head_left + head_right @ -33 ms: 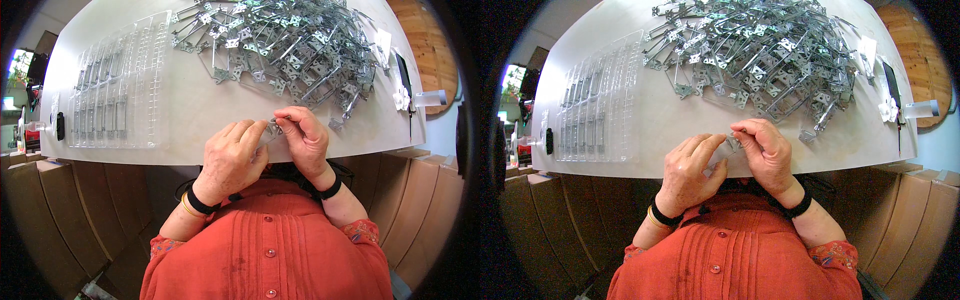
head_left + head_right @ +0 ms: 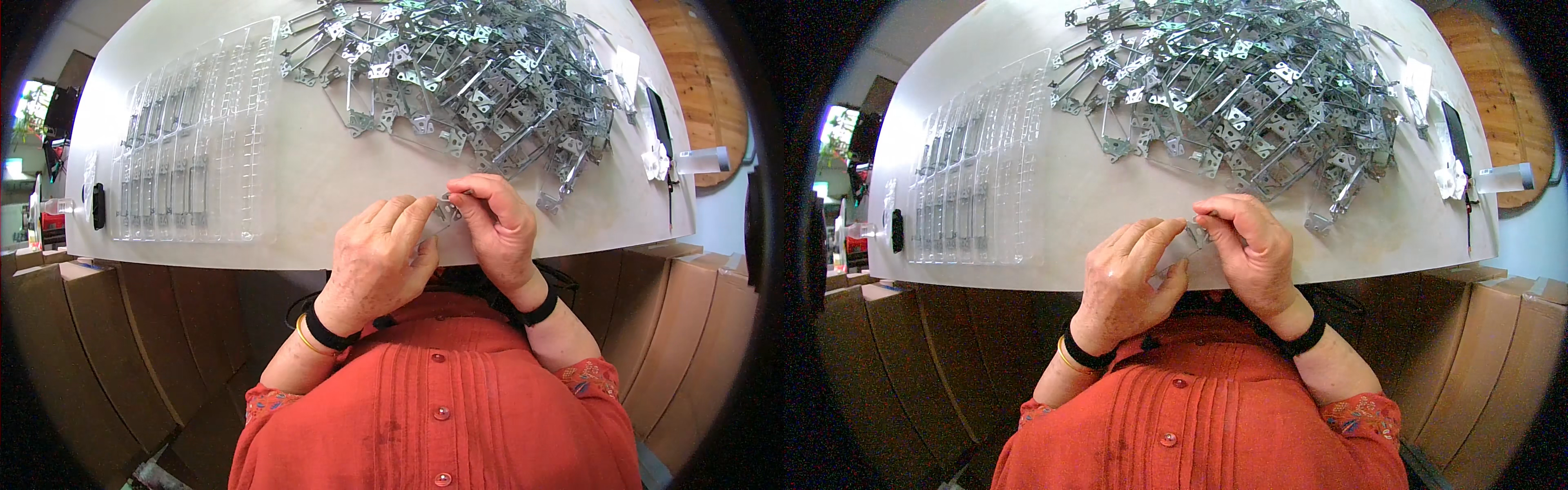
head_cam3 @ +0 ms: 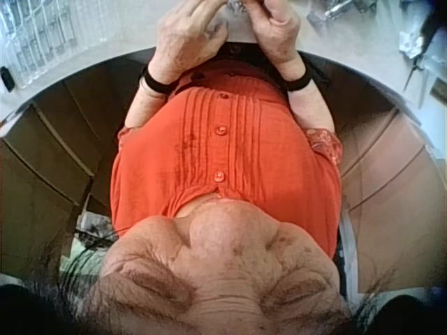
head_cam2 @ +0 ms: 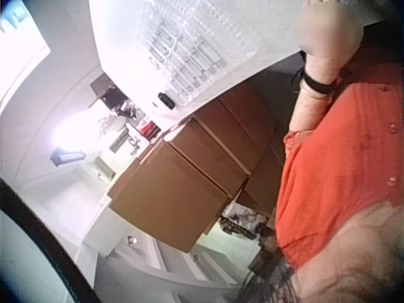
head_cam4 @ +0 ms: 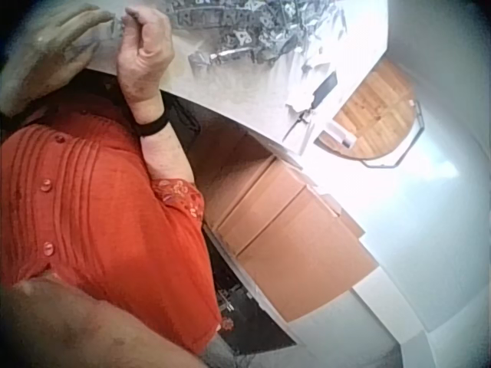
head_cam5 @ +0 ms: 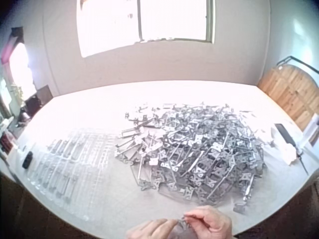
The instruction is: The person assembles small metal brackets by hand, inserting a thin metal rod into the holes of two bracket pieces. They pick up the components from a pile on the table and place the assembled units into a clear plastic organizer tray. The process is repeated continuously throughout the video.
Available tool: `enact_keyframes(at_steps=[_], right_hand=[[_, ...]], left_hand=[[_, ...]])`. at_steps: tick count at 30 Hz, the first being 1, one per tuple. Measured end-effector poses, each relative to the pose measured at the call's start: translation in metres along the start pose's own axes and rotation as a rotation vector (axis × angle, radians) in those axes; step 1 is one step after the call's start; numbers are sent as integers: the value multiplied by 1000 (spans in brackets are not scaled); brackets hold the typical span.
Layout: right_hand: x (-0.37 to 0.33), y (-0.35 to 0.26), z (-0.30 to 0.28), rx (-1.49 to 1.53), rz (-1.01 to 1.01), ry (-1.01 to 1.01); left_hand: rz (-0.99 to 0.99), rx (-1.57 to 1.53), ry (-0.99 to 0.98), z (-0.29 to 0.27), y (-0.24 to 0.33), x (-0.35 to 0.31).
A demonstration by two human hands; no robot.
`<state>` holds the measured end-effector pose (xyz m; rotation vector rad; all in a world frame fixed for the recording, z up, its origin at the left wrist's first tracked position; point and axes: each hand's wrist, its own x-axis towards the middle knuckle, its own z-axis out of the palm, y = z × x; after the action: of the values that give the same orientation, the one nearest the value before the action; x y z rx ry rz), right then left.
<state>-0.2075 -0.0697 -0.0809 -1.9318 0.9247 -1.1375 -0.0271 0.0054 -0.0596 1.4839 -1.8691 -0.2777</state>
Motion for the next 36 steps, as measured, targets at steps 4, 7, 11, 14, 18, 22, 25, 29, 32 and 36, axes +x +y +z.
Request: enact_keyframes(at_steps=[4,7,11,14,18,22,25,29,32,36], right_hand=[[-4,3,-1,81,104,-20],[-2,-1,-2,49,57,-21],[0,2,-2,18,-38,15],[-3,4,-2,69,-24,32],[-9,6,0,126,28,54],[-11,6,-2,122,48,36],[-8,1,-4,93,53,4],[-9,2,-3,96,70,-7],[-9,3,-3,89,63,-10],[-7,-2,-4,77,83,-25]], left_hand=[[-36,-7,-16,-2,2,0],[-36,-4,-12,-2,2,-1],[-38,-8,-10,-1,2,-1],[-59,-38,21,0,1,-2],[-88,-41,24,-3,1,-1],[-96,-26,43,-4,1,-1],[-106,-12,56,-2,-1,-1],[-109,-13,45,-5,2,0],[-110,-12,43,-5,2,0],[-104,-2,49,-5,2,0]])
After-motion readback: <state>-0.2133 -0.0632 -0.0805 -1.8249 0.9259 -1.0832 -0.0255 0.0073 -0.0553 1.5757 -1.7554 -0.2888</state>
